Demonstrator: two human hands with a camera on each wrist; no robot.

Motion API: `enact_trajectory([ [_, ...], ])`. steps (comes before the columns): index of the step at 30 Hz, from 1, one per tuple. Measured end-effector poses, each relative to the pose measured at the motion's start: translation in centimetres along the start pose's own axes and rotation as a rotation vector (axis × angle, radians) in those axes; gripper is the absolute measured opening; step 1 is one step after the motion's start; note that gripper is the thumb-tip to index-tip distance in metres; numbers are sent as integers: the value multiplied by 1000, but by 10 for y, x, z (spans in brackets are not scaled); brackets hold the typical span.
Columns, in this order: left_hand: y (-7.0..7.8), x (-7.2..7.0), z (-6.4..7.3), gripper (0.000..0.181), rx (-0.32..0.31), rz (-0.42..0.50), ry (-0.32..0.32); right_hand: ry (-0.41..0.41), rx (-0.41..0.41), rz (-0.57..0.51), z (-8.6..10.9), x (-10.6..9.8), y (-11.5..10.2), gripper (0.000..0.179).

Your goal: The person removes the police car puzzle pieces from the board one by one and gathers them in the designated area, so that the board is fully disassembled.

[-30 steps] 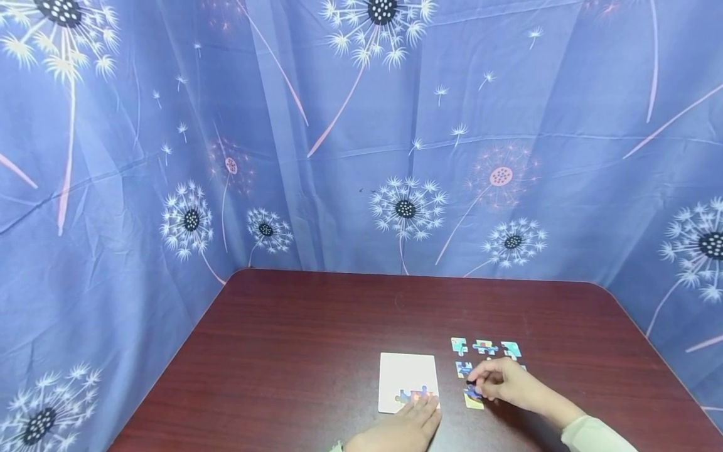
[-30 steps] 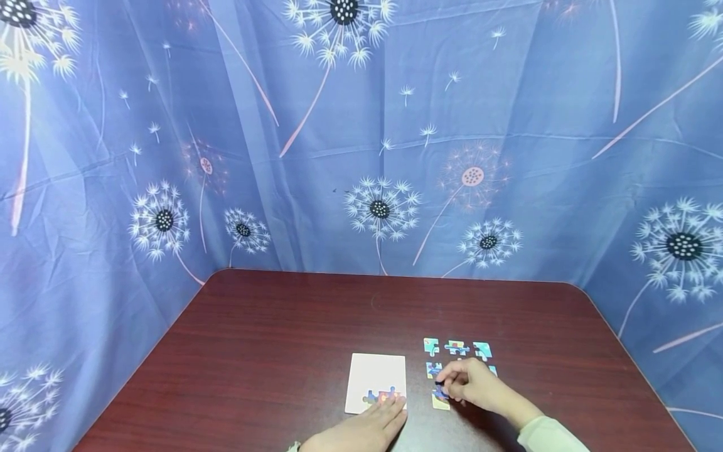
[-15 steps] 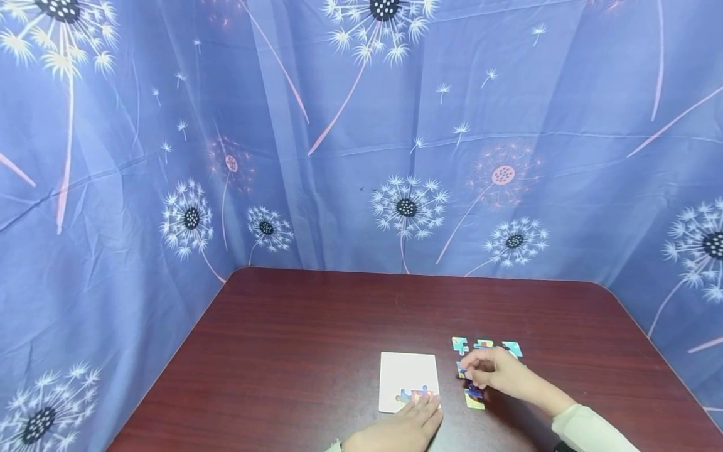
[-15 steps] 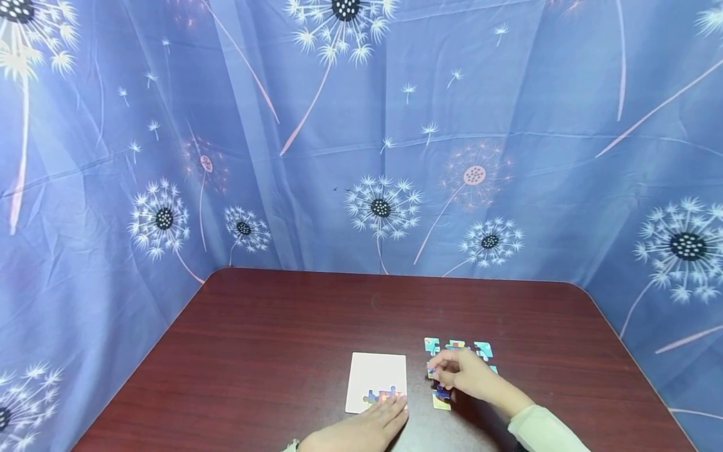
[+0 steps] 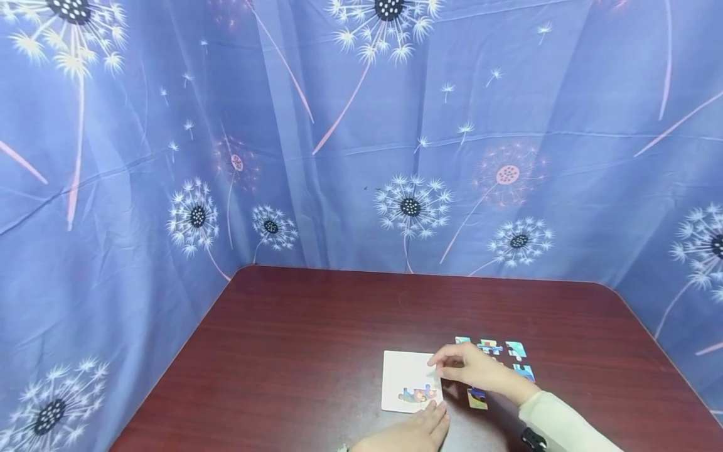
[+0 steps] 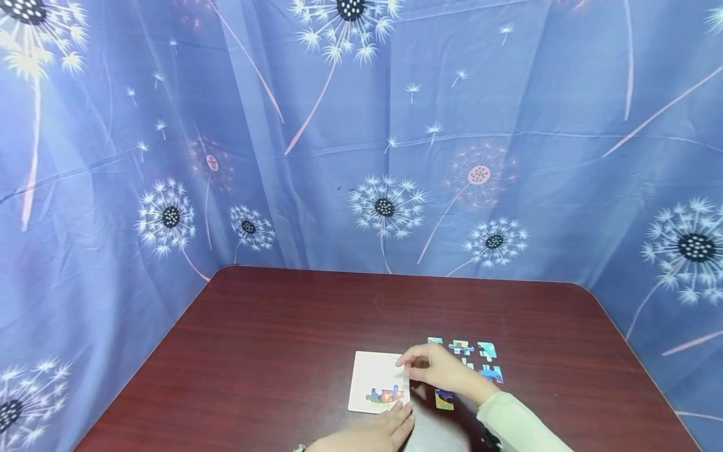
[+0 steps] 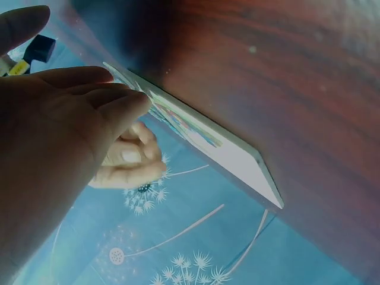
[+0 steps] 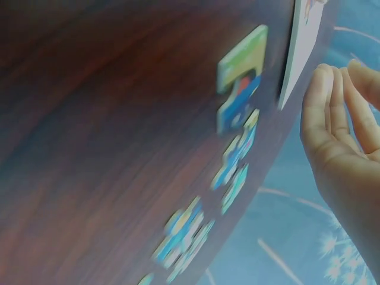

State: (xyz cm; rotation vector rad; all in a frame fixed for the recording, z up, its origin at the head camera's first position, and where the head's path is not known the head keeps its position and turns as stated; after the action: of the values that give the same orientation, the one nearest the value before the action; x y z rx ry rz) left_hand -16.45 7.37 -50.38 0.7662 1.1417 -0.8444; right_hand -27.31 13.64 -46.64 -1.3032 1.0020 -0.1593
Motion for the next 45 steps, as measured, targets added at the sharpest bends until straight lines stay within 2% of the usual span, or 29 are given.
enact_trajectory([
  [6, 1, 1, -2, 71, 0, 32, 8, -75, -59, -2, -18, 18, -9, 22],
  [11, 0, 2, -3, 70, 4, 33, 16, -116, -51, -22, -27, 30, -5, 21],
  [15, 1, 5, -4, 68, 14, -23, 30, -154, -38, -72, -32, 41, -1, 20],
  [19, 2, 7, -5, 66, 13, -90, 49, -176, -34, -68, -34, 48, -1, 20],
  [24, 2, 7, -6, 67, 8, -100, 43, -185, 12, -41, -34, 50, -1, 19],
  [30, 1, 6, -4, 68, 4, -62, 27, -187, 56, -48, -35, 51, 1, 17],
  [34, 1, 6, -4, 68, 8, -40, 29, -186, 55, -50, -35, 52, 2, 16],
  [45, 2, 3, -4, 66, 36, -55, 53, -185, 3, -59, -35, 51, -3, 17],
])
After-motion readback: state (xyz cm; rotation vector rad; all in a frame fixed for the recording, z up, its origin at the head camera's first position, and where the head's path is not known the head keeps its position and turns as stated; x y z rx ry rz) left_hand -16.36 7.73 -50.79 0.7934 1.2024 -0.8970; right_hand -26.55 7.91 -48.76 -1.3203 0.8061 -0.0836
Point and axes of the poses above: each hand's wrist, its own z-axis away from the middle knuckle, its own x-axis out of the palm, y = z × x, the point moved 10 cm from there along -z, towards the middle knuckle, and after that the axes turned 5 degrees about -y, right-handed, at the moved point
